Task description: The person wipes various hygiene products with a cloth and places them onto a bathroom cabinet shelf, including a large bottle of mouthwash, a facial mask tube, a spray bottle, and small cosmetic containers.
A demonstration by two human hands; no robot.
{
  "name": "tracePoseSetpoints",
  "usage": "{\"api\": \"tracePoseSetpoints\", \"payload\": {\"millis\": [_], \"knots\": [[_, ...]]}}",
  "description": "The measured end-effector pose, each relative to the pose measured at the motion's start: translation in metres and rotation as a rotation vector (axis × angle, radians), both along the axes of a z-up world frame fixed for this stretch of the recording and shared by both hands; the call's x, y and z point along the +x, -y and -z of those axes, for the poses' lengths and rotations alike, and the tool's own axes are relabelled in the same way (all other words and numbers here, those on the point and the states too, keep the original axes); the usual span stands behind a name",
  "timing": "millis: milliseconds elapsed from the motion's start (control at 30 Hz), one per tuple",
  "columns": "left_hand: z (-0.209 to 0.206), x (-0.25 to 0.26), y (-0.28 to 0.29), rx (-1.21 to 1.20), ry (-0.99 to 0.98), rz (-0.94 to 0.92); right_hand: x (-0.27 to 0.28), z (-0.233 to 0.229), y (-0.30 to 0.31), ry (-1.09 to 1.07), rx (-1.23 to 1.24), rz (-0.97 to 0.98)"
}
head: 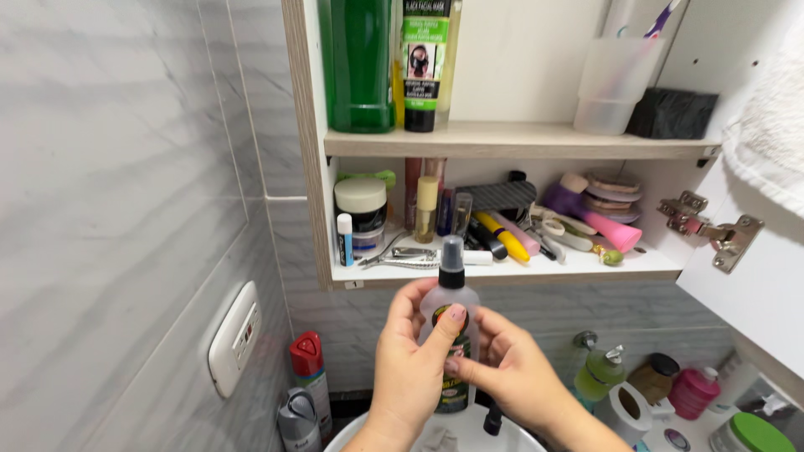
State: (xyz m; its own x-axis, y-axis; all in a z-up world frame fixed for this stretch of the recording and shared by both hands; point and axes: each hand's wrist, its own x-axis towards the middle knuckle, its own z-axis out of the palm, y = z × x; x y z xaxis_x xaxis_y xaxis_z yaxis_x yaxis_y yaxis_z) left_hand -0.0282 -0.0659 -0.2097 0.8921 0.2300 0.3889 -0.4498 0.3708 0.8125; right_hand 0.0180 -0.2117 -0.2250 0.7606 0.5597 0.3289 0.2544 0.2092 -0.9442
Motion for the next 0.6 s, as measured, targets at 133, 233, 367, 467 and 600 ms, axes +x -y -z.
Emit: {"api": "tracePoseSetpoints", "payload": {"millis": [133, 233, 367, 467, 600], "knots": [[-0.046, -0.001, 0.0, 0.071, 0.331, -0.023, 0.002, -0.065, 0.007, 0.133, 0.002, 0.073], [-0.077, -0.007, -0.002, 0.223, 0.374, -0.066, 0.004, -0.118, 0.011, 0.225, 0.1, 0.141], [-0.107, -0.01, -0.007, 0.371, 0.464, -0.123, 0.015, -0.182, 0.017, 0.342, 0.177, 0.172], [-0.126, -0.007, -0.014, 0.596, 0.524, -0.325, 0.029, -0.217, 0.018, 0.402, 0.263, 0.131], [-0.156, 0.001, -0.025, 0.766, 0.705, -0.494, 0.052, -0.251, 0.015, 0.456, 0.258, 0.187]]}}
